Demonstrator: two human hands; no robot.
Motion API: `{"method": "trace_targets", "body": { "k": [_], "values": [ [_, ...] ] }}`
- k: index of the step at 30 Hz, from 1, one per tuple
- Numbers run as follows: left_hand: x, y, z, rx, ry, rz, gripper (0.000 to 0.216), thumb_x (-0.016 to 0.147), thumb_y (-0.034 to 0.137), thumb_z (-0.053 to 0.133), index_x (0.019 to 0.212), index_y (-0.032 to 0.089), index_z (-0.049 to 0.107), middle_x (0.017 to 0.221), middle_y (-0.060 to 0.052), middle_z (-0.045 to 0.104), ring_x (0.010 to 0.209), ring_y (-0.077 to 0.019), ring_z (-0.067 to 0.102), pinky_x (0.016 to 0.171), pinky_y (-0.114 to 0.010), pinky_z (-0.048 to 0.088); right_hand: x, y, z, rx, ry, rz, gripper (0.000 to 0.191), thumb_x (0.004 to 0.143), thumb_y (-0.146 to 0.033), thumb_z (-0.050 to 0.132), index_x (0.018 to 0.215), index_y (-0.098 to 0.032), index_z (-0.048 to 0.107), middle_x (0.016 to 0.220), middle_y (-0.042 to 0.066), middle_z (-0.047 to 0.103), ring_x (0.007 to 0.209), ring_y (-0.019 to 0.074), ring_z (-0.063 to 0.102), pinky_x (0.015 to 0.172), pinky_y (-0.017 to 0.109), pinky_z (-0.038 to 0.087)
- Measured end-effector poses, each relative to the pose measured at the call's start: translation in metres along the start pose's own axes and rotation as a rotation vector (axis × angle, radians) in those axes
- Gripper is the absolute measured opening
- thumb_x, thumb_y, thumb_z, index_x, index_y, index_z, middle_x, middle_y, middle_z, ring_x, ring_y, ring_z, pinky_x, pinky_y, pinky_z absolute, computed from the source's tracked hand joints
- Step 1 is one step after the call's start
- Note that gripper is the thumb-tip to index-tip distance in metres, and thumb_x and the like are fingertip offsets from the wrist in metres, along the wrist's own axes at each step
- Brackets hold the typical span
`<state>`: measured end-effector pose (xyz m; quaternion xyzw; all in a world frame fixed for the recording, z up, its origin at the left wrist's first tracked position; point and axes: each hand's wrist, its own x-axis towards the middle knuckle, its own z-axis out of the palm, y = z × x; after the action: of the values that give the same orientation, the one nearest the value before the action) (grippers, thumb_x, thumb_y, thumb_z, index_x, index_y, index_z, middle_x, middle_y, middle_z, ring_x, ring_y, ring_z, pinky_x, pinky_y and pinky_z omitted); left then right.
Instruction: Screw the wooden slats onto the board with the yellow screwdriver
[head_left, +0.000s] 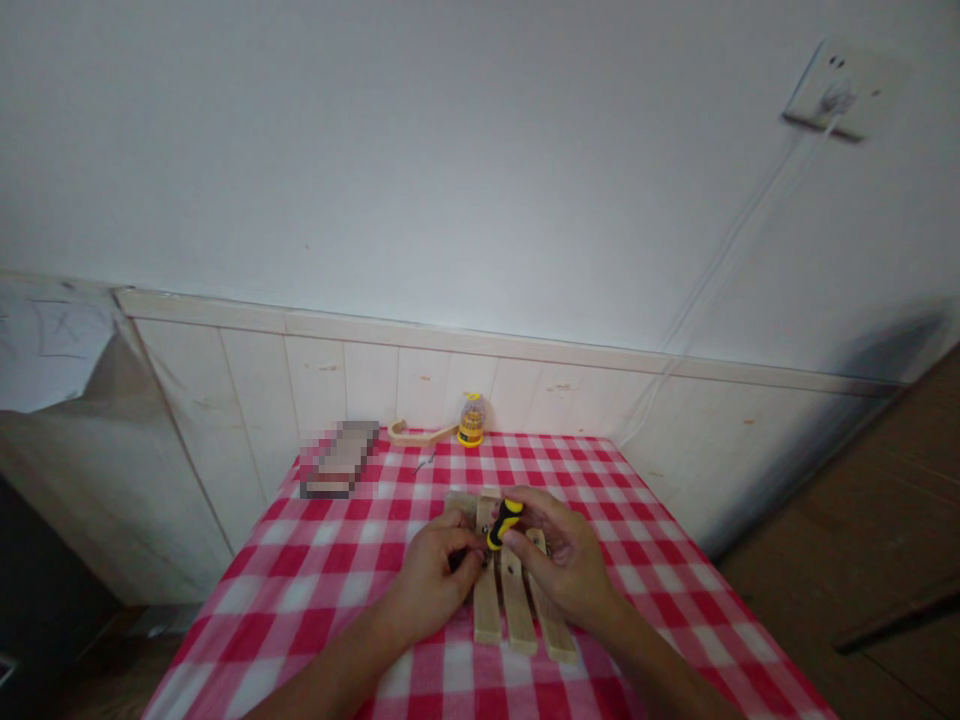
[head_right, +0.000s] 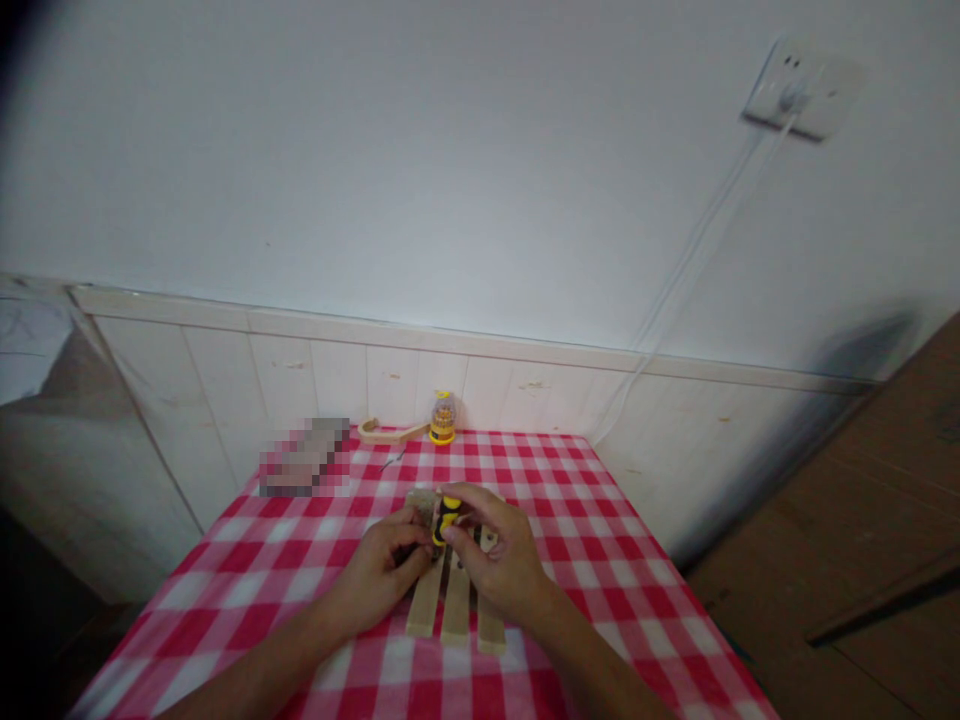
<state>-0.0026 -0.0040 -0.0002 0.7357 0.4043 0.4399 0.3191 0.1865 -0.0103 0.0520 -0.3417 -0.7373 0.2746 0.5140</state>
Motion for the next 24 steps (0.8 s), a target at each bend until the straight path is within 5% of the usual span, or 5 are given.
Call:
{"method": "trace_targets", "body": {
  "k": [19, 24],
  "values": [
    [0.002, 0.000, -0.001, -0.014, 0.008, -0.019, 0.023, 0.086, 0.015, 0.054, 0.071, 0.020, 0.070, 0.079, -0.005, 0.068, 0.077, -0.0196, 0.063, 0.069, -0.029, 0.045, 0.004, 0.002, 0.003, 0.017, 0.046, 0.027, 0.041, 0.080, -0.019, 0.078, 0.119, -0.031, 0.075, 0.104, 0.003, 0.079, 0.081, 0.0185, 0.075, 0.075, 0.029, 0.063],
    [0.004, -0.003, -0.001, 0.030, 0.080, -0.080, 0.020, 0.086, 0.013, 0.053, 0.088, 0.019, 0.071, 0.086, -0.005, 0.071, 0.081, -0.0211, 0.066, 0.073, -0.031, 0.049, 0.005, 0.011, 0.004, 0.099, 0.235, 0.056, 0.043, 0.083, -0.022, 0.078, 0.125, -0.029, 0.070, 0.102, 0.004, 0.080, 0.088, 0.0202, 0.078, 0.081, 0.032, 0.065]
  ]
}}
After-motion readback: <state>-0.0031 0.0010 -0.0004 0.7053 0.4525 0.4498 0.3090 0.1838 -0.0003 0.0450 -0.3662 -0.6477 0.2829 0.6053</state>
